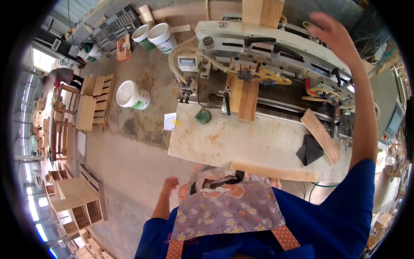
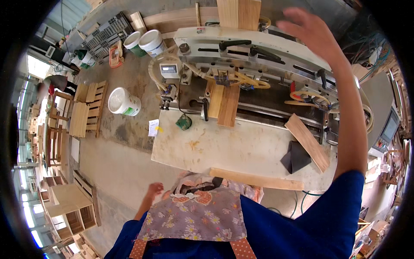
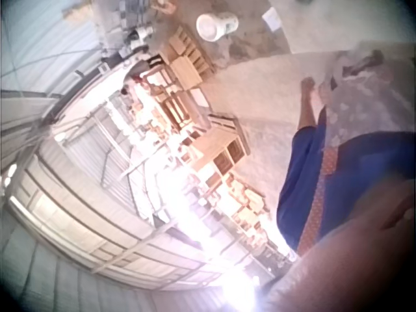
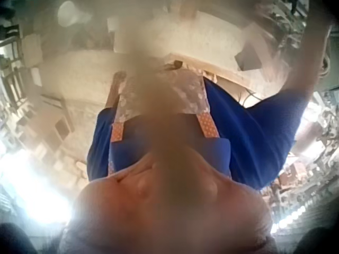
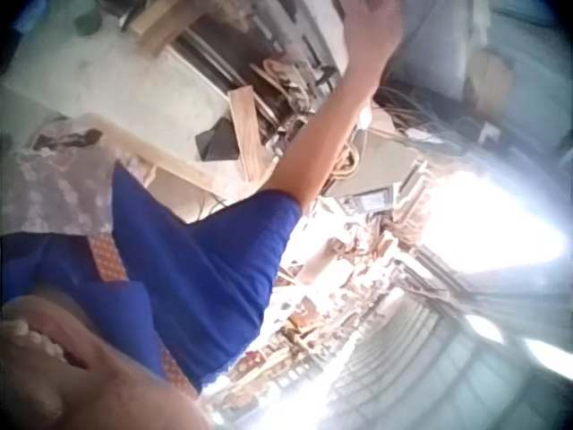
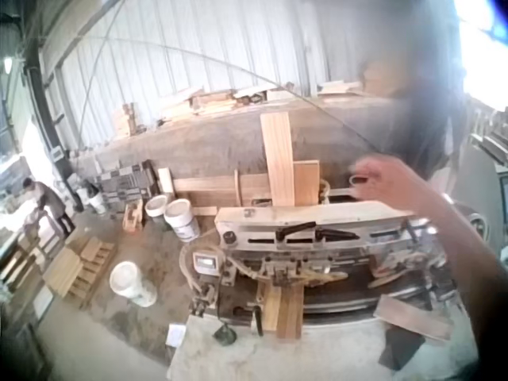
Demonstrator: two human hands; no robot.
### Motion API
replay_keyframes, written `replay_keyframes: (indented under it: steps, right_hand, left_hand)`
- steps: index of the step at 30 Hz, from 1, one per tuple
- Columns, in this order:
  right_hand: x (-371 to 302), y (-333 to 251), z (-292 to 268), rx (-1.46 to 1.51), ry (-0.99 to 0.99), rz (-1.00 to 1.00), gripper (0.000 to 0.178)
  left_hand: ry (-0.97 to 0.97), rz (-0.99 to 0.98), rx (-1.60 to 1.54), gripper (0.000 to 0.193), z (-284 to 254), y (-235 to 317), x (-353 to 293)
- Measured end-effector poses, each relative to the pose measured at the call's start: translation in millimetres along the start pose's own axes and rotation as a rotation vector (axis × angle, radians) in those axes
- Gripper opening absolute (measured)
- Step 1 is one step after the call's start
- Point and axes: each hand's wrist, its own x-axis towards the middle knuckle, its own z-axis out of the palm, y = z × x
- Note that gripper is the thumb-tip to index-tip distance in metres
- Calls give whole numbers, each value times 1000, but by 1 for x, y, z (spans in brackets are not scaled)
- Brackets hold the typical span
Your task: The person assembles a wooden frame by joining wooden boards with pre-cut joints, then moves the assembly to a pile of similar wooden components.
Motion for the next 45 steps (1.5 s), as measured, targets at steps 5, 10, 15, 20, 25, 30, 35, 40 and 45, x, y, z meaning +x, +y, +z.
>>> replay_keyframes:
  steps: [5,10,15,20,25,30,35,40,45]
  right_hand:
    - [114,36,73,-276,-99,51,68]
    - [159,8,133,-447,-282,244,55]
    - [174,47,150,-523,-304,189,48]
    - [158,33,146,-346,-268,116,44]
    - [171,73,151,-377,-156,144,42]
    - [175,77,155,-336,-277,35,48]
    - [234,123,212,177,-421,-116,52]
    - [205,118,185,-4,-390,21,60]
    - [199,164,171,209,-347,-136,64]
  left_hand:
    - [214,223,-454,17,-12,95,-60]
    - [276,418,-638,29,21,168,-86]
    - [277,505,-675,29,68,216,-81]
    - [171,490,-728,22,124,249,-89]
    - [168,427,-691,22,148,235,-107]
    - [259,414,-782,21,138,214,-113]
    - [189,543,-752,21,116,240,-84]
    - [212,424,-882,20,111,232,-98]
    - [99,573,-955,26,84,269,-27]
